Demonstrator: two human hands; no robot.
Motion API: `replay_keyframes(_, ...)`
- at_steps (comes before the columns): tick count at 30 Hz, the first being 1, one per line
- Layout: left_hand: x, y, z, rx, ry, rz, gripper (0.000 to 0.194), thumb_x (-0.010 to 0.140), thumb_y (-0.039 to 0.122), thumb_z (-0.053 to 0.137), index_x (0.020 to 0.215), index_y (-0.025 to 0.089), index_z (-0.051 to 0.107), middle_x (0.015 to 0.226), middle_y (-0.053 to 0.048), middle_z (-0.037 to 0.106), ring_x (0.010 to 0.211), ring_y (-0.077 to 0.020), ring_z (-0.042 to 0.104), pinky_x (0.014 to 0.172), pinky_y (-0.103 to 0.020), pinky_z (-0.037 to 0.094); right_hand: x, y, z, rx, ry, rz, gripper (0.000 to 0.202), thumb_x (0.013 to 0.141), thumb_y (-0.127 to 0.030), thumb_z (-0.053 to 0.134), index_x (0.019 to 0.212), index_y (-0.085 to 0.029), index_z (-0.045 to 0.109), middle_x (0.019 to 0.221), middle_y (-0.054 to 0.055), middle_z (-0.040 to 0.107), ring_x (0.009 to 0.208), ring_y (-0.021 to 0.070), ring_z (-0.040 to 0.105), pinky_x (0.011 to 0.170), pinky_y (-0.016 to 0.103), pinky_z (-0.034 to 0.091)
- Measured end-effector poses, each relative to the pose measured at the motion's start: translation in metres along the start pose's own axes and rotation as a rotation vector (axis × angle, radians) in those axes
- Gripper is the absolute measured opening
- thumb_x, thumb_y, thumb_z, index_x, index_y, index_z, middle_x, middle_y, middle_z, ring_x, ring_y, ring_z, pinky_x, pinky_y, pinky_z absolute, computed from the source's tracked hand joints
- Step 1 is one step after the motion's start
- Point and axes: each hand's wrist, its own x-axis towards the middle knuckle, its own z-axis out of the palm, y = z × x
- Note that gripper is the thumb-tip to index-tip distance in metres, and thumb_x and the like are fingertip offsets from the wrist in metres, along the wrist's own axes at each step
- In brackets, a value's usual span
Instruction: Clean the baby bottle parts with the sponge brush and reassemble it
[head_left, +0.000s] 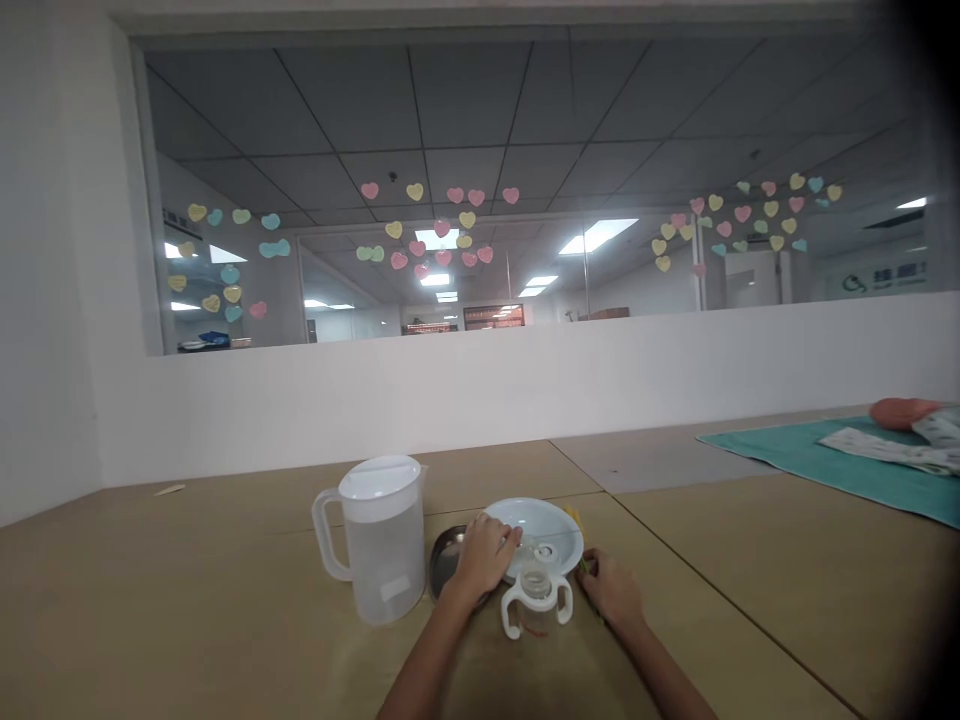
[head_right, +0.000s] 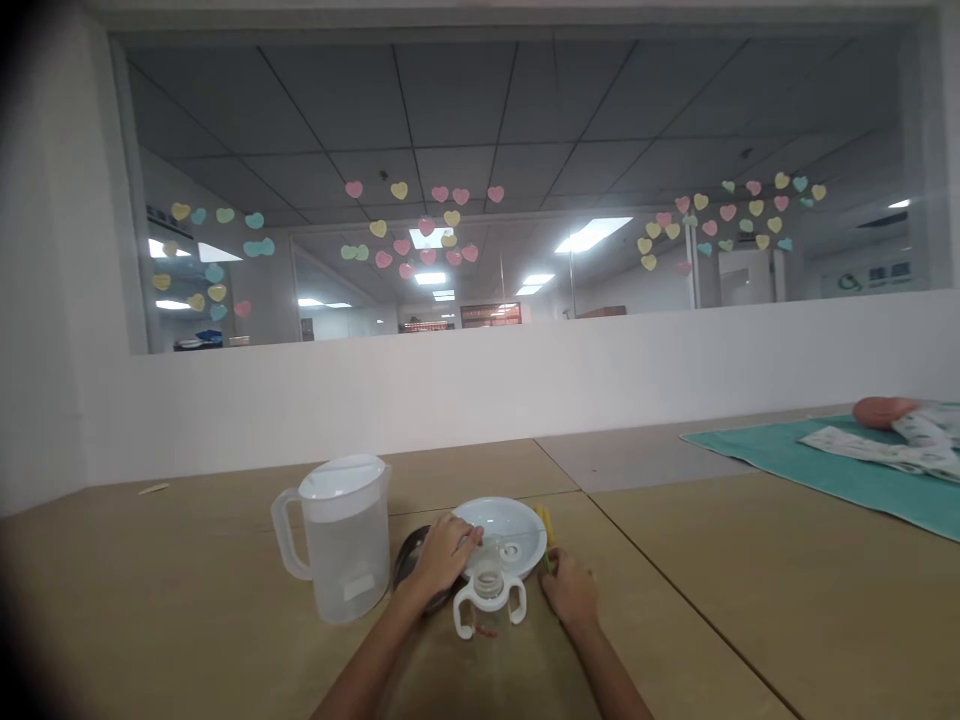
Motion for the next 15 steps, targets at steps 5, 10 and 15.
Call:
replay_keyframes(5, -0.006, -0.011, 0.017, 0.015, 0.028, 0.044, 0.053, 0.094, 0.042, 0.029, 0.072, 0.021, 0.072, 0.092, -0.005, 0.067, 0.097, -0.0197, 0.051, 0.089, -0.034, 0.030, 0.003, 0.000, 0.003, -0.006, -0.001, -0.006, 0.032, 0.082, -0.031, 0.042, 0.104, -0.019, 0.062, 0.093, 0.008, 0.070, 0.093, 0.0245, 0.064, 0.079, 0.033, 0.041)
replay_keyframes(10, -0.014, -0.012, 0.020, 0.080, 0.043, 0.121, 0.043, 0.094, 0.039, 0.033, 0.082, 0.023, 0.072, 0.103, -0.004, 0.064, 0.099, -0.0197, 0.048, 0.090, -0.036, 0.031, 0.003, -0.001, 0.001, 0.015, -0.017, 0.001, 0.033, 0.084, -0.031, 0.040, 0.104, -0.017, 0.062, 0.095, 0.008, 0.070, 0.095, 0.0251, 0.063, 0.080, 0.034, 0.040)
replay_keyframes(15, -0.020, -0.015, 0.023, 0.081, 0.055, 0.145, 0.041, 0.095, 0.036, 0.030, 0.093, 0.023, 0.068, 0.100, -0.005, 0.063, 0.097, -0.0191, 0.050, 0.089, -0.037, 0.035, 0.002, -0.001, 0.000, -0.004, -0.014, -0.004, 0.033, 0.083, -0.030, 0.041, 0.104, -0.017, 0.062, 0.097, 0.009, 0.069, 0.097, 0.0260, 0.062, 0.081, 0.035, 0.040)
